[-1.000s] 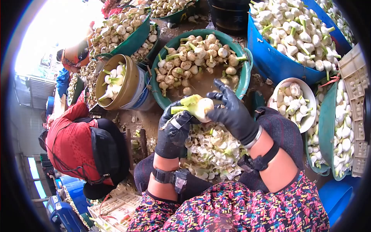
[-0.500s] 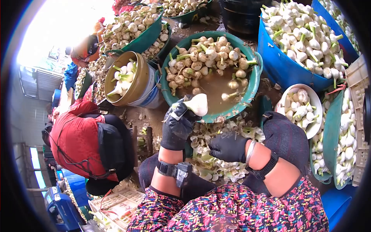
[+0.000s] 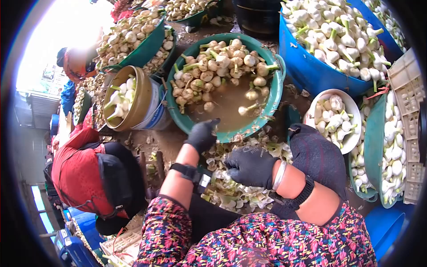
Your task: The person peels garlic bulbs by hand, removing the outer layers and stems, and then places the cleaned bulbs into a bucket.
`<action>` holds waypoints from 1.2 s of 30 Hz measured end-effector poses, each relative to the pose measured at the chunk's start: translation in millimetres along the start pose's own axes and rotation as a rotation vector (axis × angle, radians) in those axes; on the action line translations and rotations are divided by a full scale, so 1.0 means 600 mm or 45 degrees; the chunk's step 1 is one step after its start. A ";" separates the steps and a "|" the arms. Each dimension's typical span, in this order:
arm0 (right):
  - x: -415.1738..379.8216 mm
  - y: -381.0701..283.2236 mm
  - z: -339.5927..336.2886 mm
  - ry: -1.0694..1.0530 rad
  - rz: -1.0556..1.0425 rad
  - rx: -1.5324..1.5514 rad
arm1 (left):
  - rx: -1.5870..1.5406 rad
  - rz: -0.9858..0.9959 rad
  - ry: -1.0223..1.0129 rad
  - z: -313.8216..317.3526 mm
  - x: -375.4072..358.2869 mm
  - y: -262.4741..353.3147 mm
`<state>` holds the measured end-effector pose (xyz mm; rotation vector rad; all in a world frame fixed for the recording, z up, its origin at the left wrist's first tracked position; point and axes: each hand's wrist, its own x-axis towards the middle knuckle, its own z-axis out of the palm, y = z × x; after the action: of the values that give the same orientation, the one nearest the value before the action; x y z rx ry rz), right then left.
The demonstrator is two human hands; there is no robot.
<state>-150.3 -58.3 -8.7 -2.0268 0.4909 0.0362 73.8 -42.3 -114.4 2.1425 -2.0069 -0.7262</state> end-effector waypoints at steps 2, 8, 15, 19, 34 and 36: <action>-0.008 0.022 0.011 0.365 -0.048 0.103 | 0.074 -0.044 -0.071 0.036 0.037 0.030; 0.000 0.023 -0.006 0.380 -0.029 0.052 | -0.074 0.055 -0.066 0.163 0.218 0.060; 0.005 0.034 -0.034 0.363 0.198 0.154 | 0.023 -0.130 -0.452 0.227 0.239 0.005; 0.007 0.019 -0.062 0.278 0.305 0.231 | -1.509 -0.626 -0.366 0.157 0.156 -0.018; 0.030 0.041 -0.015 0.898 -0.230 1.217 | -2.065 -0.065 0.432 -0.086 -0.063 0.183; 0.026 0.047 -0.016 0.863 -0.202 1.231 | -2.058 -0.095 0.443 -0.078 -0.068 0.182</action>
<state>-147.5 -83.1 -31.6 -1.0671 0.6001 -0.8474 -6.2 -26.6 -18.9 1.1285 -0.5545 -1.2100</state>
